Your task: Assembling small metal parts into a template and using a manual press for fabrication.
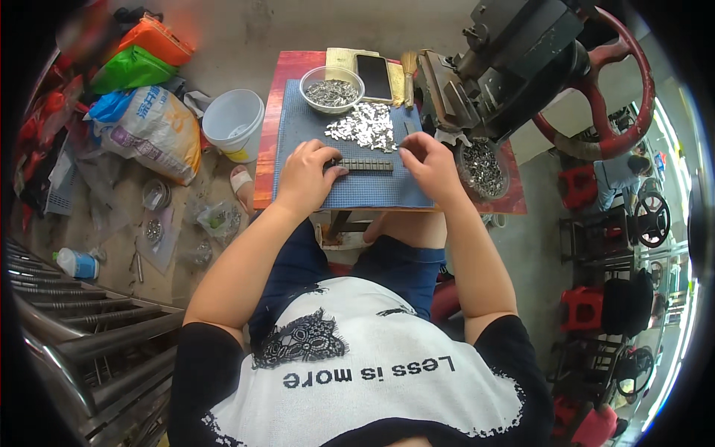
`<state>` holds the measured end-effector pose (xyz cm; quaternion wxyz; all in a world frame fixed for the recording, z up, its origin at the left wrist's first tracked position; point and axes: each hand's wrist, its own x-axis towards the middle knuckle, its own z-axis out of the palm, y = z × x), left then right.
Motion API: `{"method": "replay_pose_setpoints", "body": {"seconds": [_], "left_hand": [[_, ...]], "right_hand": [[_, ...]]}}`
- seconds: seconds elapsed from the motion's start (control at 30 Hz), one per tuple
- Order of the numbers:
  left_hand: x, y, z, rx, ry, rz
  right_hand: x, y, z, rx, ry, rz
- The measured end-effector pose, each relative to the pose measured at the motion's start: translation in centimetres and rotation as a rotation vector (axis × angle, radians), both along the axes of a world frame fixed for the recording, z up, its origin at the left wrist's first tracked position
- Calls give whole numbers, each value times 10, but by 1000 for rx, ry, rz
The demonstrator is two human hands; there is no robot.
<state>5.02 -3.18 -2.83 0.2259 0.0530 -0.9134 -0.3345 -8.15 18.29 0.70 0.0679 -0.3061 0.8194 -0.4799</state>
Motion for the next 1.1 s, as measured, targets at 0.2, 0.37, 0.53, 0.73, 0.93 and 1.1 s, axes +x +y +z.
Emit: {"method": "replay_pose_setpoints", "body": {"seconds": [0.2, 0.37, 0.53, 0.73, 0.93, 1.1], "left_hand": [[4, -7, -2, 61, 43, -22], [4, -8, 5, 79, 8, -27], [-23, -19, 15, 196, 27, 8], [-52, -19, 13, 60, -9, 12], [-55, -14, 14, 23, -75, 44], [-51, -12, 17, 99, -78, 17]], "right_hand": [[-21, -27, -11, 179, 215, 76], [-23, -35, -6, 272, 284, 137], [-31, -39, -2, 282, 308, 168], [-35, -25, -7, 106, 57, 42], [-16, -14, -4, -67, -250, 70], [-10, -12, -14, -11, -41, 222]]}}
